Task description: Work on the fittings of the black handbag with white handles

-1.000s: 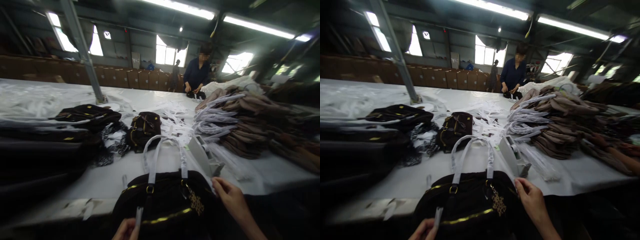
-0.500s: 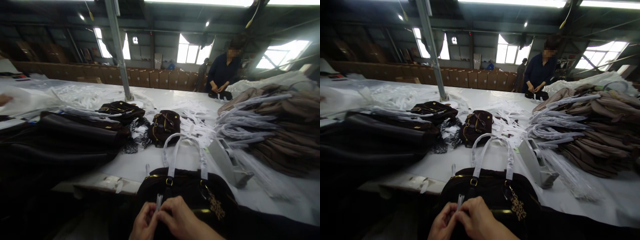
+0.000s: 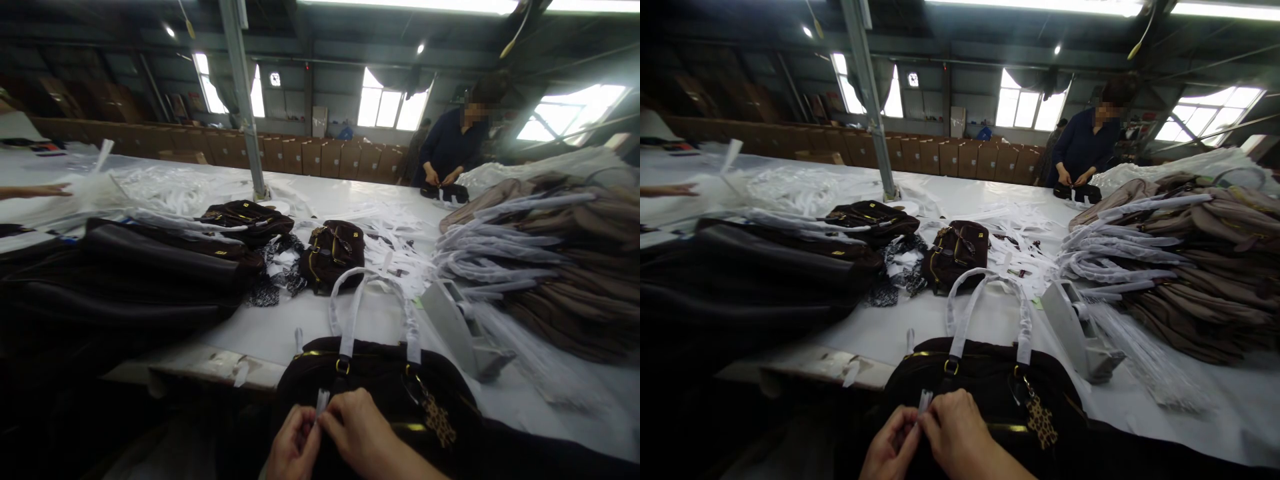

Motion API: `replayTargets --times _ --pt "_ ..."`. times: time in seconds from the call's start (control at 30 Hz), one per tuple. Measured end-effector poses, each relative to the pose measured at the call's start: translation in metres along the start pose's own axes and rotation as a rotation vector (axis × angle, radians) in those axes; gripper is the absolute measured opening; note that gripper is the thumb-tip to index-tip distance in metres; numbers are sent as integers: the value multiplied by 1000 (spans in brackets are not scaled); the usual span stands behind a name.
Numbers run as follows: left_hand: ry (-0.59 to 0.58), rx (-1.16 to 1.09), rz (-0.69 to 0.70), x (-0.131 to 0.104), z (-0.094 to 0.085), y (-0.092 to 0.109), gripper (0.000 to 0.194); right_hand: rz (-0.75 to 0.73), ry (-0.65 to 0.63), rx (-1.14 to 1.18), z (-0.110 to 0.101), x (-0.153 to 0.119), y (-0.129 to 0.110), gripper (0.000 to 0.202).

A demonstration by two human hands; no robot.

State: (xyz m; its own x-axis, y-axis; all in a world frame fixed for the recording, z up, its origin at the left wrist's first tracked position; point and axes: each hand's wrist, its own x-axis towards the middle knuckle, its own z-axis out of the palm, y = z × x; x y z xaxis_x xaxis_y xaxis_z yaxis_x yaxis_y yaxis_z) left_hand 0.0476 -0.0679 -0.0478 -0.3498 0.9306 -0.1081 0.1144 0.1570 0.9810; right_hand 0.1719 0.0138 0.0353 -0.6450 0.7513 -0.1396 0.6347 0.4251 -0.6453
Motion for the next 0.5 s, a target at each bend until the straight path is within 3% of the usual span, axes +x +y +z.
replayTargets --times 0.1,0.17,0.23,0.3,0.4,0.5 --pt "12 -13 -11 0 0 6 41 31 48 48 3 -1 3 13" --pt "3 -14 -30 0 0 7 43 41 69 118 3 -1 4 17" --pt "-16 -5 -37 0 -1 6 44 26 55 151 3 -1 4 18" --pt "-38 2 -26 0 -3 4 45 7 31 140 4 0 5 6" --pt "-63 -24 1 0 -7 5 45 24 22 130 6 1 6 9" --pt "-71 -84 -54 -2 -8 11 42 25 3 154 4 0 5 11"
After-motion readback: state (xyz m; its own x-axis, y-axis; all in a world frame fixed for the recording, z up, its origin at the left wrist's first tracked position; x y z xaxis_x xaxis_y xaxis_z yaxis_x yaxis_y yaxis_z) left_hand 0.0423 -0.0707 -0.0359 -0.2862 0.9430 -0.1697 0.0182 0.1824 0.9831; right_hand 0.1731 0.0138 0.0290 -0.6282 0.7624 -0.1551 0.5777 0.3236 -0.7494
